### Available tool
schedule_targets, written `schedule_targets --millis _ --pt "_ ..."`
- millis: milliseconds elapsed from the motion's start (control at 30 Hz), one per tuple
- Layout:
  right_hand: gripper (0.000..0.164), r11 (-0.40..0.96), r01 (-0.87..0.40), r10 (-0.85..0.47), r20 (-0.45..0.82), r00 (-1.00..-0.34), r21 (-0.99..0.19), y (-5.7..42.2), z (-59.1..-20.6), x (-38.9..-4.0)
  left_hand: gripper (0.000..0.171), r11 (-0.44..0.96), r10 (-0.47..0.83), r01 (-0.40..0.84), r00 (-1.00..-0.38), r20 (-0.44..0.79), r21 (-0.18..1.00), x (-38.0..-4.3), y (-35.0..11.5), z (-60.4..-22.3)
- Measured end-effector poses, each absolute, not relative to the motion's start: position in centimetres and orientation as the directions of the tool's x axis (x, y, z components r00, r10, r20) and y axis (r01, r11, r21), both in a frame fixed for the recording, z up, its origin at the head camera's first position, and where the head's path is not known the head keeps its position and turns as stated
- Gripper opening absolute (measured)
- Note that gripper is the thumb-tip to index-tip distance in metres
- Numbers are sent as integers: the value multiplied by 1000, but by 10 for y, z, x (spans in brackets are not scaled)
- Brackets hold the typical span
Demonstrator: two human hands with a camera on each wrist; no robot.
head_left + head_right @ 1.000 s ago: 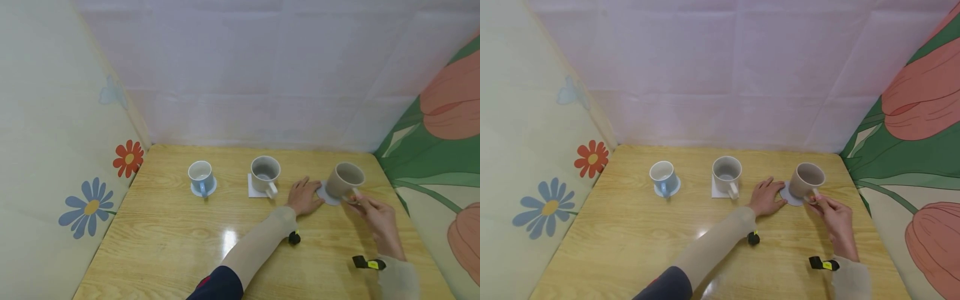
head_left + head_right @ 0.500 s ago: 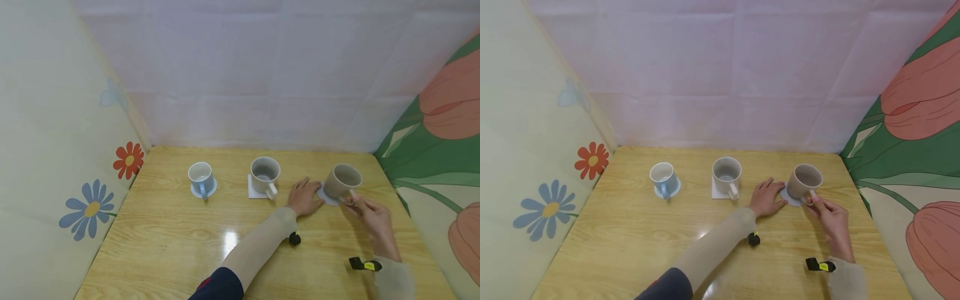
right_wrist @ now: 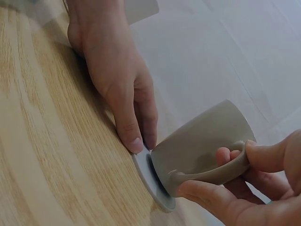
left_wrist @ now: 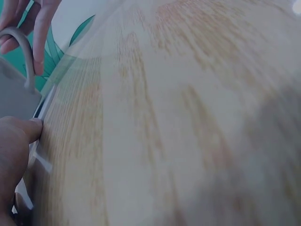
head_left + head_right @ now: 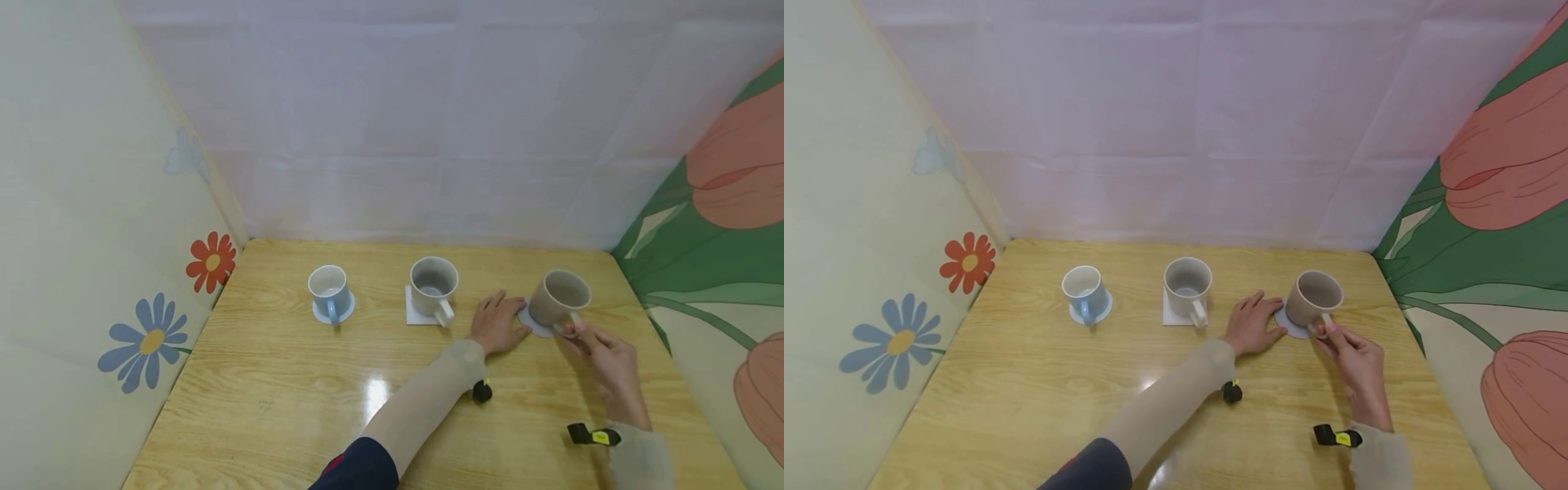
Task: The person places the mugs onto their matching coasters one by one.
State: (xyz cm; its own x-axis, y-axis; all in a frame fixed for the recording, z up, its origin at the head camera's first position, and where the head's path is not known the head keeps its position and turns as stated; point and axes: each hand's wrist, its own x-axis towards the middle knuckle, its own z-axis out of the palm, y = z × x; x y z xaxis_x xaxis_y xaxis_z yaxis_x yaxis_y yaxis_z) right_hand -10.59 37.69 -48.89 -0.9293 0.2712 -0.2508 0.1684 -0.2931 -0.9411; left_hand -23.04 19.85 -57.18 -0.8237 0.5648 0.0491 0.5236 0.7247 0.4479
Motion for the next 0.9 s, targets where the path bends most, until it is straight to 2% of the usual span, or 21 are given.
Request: schedule_targets --millis 433,900 --pt "15 -335 153 263 -248 -932 -930 374 -492 -106 63 728 557 524 -828 66 442 -227 199 -569" --pt "11 -274 194 297 -275 -915 -942 372 -494 -107 64 735 558 521 -828 49 433 -229 199 -571"
